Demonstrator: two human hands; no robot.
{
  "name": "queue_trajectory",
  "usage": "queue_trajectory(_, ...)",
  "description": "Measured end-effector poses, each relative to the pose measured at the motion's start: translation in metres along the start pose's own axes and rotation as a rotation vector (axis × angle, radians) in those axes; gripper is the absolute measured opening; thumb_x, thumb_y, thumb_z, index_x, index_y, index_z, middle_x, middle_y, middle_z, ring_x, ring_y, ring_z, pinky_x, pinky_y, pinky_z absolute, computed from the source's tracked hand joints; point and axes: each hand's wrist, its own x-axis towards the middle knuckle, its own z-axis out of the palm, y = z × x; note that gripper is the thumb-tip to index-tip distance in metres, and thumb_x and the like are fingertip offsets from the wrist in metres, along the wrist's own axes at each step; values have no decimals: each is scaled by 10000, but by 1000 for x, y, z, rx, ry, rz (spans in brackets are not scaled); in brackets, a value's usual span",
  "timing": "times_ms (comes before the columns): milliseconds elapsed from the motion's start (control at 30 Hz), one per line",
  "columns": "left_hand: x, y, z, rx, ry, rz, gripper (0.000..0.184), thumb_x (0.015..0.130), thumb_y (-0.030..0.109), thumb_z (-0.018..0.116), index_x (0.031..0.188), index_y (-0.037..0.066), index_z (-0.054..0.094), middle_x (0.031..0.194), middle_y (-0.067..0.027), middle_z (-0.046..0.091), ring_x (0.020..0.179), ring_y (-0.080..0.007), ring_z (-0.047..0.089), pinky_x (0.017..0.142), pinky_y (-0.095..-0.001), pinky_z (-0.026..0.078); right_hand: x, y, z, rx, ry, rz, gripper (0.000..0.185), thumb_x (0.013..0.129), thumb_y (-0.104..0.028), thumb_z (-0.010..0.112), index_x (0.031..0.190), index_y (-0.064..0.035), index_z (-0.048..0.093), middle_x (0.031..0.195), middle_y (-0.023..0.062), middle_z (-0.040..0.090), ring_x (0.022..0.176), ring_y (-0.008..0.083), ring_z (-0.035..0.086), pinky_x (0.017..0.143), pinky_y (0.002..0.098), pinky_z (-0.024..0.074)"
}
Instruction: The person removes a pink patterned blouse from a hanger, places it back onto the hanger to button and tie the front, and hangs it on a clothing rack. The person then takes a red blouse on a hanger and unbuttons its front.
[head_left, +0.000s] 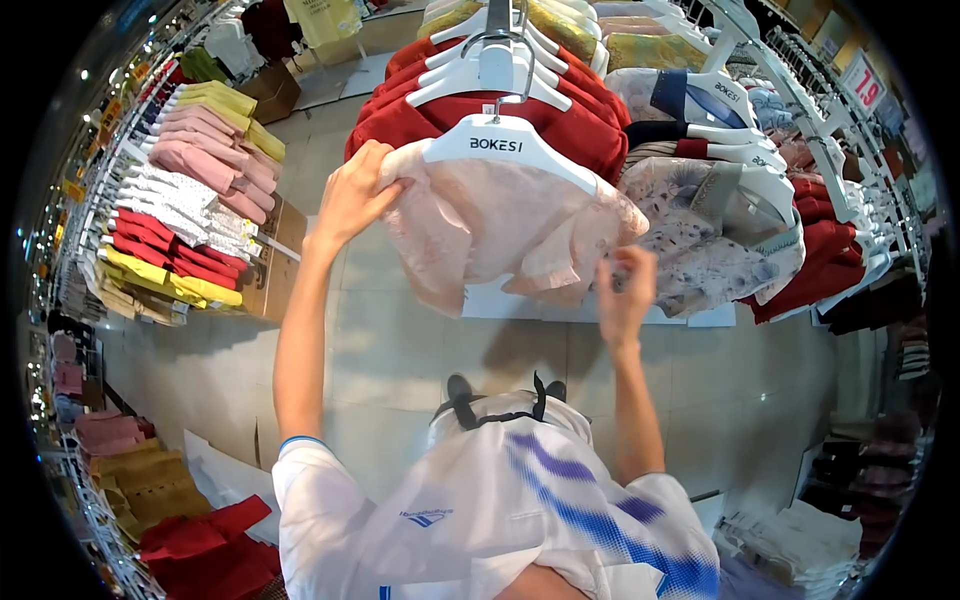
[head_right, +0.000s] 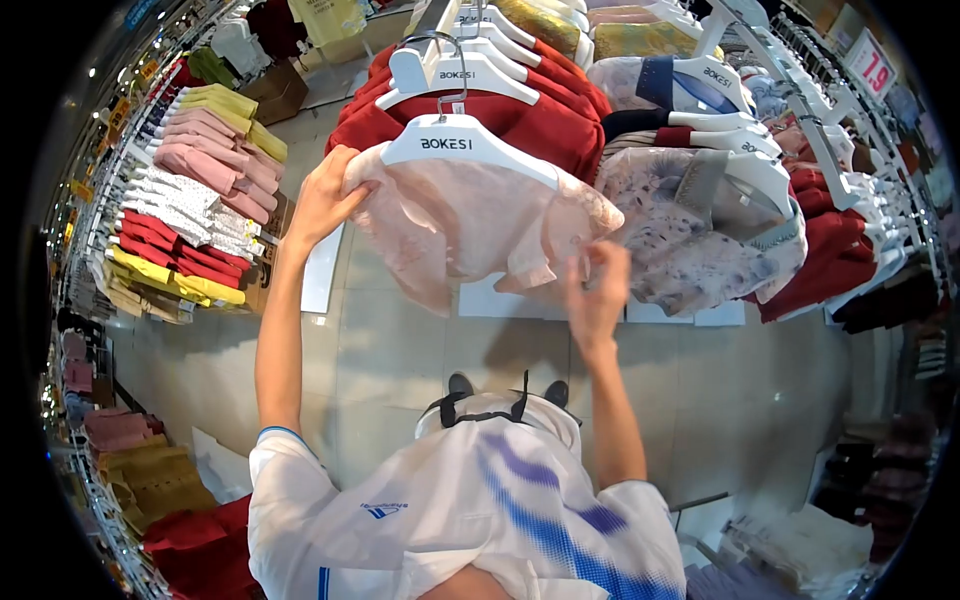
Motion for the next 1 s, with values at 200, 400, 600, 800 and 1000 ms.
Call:
queue_trajectory(200, -2, 1, -2, 6, -16, -18, 428, 792, 289, 731, 1097, 49, 552, 1002, -115, 603, 899, -354, 614, 757, -426, 492, -21, 39, 53, -109, -330, 198, 186, 833, -123, 694, 931, -2, 592, 822, 148, 605, 735, 322, 625, 677, 355, 497)
queue_trajectory(400, -8, 5, -5, 75, 54, 51, 595, 721, 280, 788, 1179, 18, 512, 1159, -151, 548, 1087, -362, 543, 911, -449, 412, -6, -25, 42, 42, -269, -4, 117, 847, -95, 673, 906, -21, 604, 800, 131, 619, 660, 290, 621, 596, 357, 481)
queue_trajectory(600, -22, 76, 7, 488, 302, 375, 651, 563, 248, 837, 1120, 39, 572, 1197, -124, 535, 1136, -278, 520, 973, -473, 374, -12, -42, 41, 132, -239, -21, 166, 852, -76, 689, 948, -26, 563, 806, 135, 625, 581, 278, 583, 552, 328, 464)
queue_trajectory(800, -18, 82, 55, 444, 25, 599, 309, 615, 123, 710, 890, 44, 594, 913, -68, 580, 971, -255, 571, 1025, -464, 412, -8, -56, 35, 239, -198, 26, 312, 854, -12, 697, 1089, -24, 492, 864, 137, 680, 669, 198, 657, 627, 271, 508)
queue_trajectory(1000, -12, 86, 36, 151, -223, 494, 195, 714, 72, 672, 890, 40, 594, 867, -71, 553, 923, -245, 567, 929, -413, 412, 1, -65, 37, 321, -208, -61, 235, 849, 18, 682, 1048, 0, 559, 901, 128, 688, 779, 201, 699, 701, 284, 539)
